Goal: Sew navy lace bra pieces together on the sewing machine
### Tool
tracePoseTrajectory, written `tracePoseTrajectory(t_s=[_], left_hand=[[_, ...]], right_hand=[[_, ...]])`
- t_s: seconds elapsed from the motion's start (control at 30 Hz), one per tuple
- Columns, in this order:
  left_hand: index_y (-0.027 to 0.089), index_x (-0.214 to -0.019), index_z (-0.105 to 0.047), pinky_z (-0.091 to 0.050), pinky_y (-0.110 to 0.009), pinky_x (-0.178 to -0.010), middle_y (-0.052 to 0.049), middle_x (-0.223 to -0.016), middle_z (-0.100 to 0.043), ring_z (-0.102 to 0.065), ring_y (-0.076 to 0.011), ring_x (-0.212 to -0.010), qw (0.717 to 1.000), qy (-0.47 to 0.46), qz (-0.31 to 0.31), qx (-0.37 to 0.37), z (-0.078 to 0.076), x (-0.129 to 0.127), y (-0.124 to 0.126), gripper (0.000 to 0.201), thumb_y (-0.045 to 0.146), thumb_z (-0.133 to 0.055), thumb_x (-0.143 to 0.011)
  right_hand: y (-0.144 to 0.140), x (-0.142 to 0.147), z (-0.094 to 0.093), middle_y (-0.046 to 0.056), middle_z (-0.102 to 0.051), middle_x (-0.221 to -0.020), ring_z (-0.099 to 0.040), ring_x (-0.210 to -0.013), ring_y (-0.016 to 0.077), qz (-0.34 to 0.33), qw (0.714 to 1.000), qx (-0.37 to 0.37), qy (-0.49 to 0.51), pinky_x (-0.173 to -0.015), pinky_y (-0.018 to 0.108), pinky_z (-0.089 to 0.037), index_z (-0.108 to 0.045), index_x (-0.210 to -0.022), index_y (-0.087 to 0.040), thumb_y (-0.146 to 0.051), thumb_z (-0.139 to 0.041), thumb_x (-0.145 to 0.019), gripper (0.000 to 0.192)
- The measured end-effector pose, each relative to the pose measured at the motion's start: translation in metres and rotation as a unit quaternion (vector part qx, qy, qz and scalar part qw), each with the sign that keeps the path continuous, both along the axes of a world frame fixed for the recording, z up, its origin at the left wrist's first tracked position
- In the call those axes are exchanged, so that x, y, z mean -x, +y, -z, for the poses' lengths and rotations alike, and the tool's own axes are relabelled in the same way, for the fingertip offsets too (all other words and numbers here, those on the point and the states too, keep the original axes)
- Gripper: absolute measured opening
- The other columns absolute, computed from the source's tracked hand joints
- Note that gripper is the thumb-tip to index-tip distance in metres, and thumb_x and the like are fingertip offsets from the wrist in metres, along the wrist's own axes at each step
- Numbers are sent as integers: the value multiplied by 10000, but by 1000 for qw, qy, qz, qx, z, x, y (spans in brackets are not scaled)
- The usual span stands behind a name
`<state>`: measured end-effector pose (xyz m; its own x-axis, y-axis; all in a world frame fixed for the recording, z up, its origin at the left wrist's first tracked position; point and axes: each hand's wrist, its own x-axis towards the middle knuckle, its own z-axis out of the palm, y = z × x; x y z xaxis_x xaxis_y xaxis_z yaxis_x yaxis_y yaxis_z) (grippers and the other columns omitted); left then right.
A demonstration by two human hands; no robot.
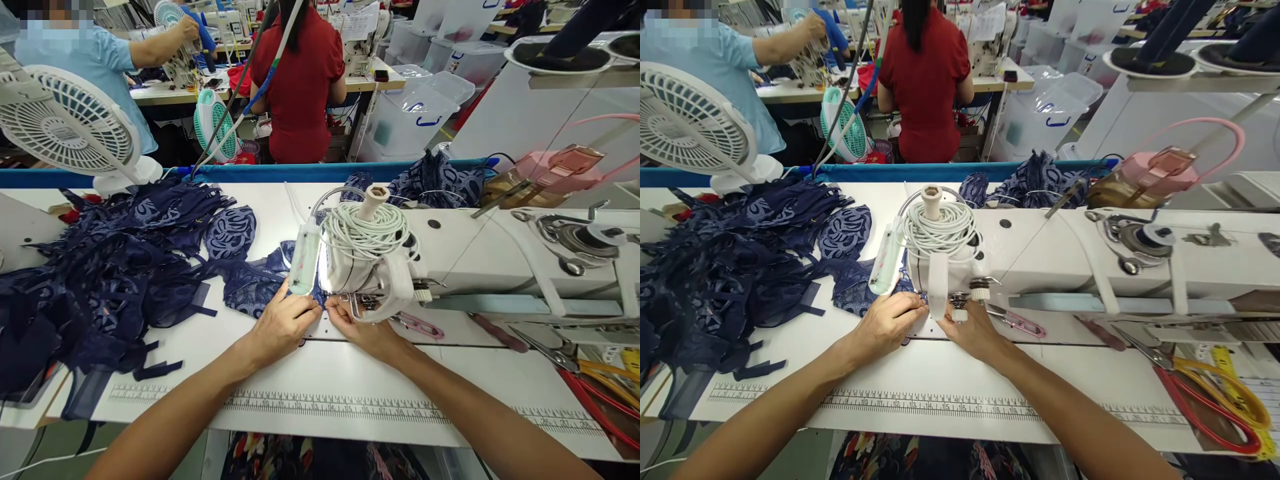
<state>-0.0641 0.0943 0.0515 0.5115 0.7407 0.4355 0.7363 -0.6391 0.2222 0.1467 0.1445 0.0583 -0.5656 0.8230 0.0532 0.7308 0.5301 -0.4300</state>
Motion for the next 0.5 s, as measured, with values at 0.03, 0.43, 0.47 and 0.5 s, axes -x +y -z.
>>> tracePoseTrajectory(t_s=[0.03,0.43,0.47,0.5], left_hand=[[152,-1128,-590,-512,-365,-908,-56,-1034,-687,-620,-174,-1012,1000,1,0,0,0,0,0,281,45,-494,-886],[160,-1133,-595,-446,-447,-1042,-62,-1036,-687,-628,-169,-1019,1000,8,-2,10,-3,0,-1,293,41,-480,-891],[160,-1139,-591,-443,-449,-1047,-63,-1037,-685,-627,-169,-1023,1000,12,-2,11,-2,1,-1,303,36,-475,-889],[160,-1148,-587,-438,-454,-1053,-64,-1039,-683,-626,-170,-1027,1000,16,-2,11,-2,1,-1,319,27,-466,-885]], right_hand=[[0,0,0,-24,-437,-616,-416,-590,117,0,1000,-2,-3,-593,218,-361,-539,-720,-217,-302,-465,-884,199],[1,-11,14,7,-603,-708,-548,-676,144,-43,998,-39,16,-632,239,-399,-635,-849,-266,-222,-436,-896,209],[1,-12,14,8,-616,-711,-556,-682,146,-47,998,-39,17,-631,238,-400,-641,-848,-268,-215,-435,-897,218],[2,-14,14,9,-625,-709,-562,-686,147,-51,998,-39,18,-630,239,-400,-645,-841,-268,-210,-436,-897,225]])
